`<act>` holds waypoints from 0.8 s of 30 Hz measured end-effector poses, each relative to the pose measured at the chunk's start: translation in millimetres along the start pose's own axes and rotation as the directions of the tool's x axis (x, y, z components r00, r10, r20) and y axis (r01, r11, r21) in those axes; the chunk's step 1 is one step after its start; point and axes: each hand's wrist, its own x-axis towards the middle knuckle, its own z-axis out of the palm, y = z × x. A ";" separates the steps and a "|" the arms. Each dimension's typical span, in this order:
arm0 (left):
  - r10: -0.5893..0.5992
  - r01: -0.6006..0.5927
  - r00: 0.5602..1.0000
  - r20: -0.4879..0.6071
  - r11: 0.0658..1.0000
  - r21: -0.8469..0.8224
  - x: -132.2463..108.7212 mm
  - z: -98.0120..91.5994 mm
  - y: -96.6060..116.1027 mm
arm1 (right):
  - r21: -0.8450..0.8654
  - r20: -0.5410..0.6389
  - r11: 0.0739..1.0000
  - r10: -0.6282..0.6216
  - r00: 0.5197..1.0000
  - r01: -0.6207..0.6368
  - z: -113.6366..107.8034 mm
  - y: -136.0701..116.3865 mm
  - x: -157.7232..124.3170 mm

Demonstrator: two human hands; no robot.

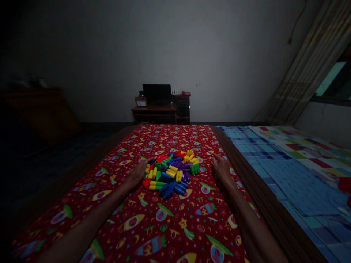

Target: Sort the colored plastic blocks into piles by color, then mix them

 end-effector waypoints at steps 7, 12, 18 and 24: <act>0.165 -0.155 0.984 0.069 0.978 -0.137 -2.6 1.6 -4.3 | 0.081 0.190 0.978 -0.204 0.960 0.191 18.5 -83.1 41.1; 0.142 -0.132 0.987 0.073 0.983 -0.130 0.3 2.0 -12.2 | -0.144 0.404 0.957 -0.175 0.898 0.251 33.5 -100.5 66.1; 0.149 -0.138 0.986 0.076 0.981 -0.133 1.6 2.1 -13.1 | -0.031 0.145 0.999 -0.022 0.989 0.026 26.4 -49.9 78.5; 0.112 -0.099 0.990 0.084 0.985 -0.144 1.8 -1.5 -8.1 | 0.005 0.075 0.984 0.178 0.981 -0.179 9.2 -10.5 86.0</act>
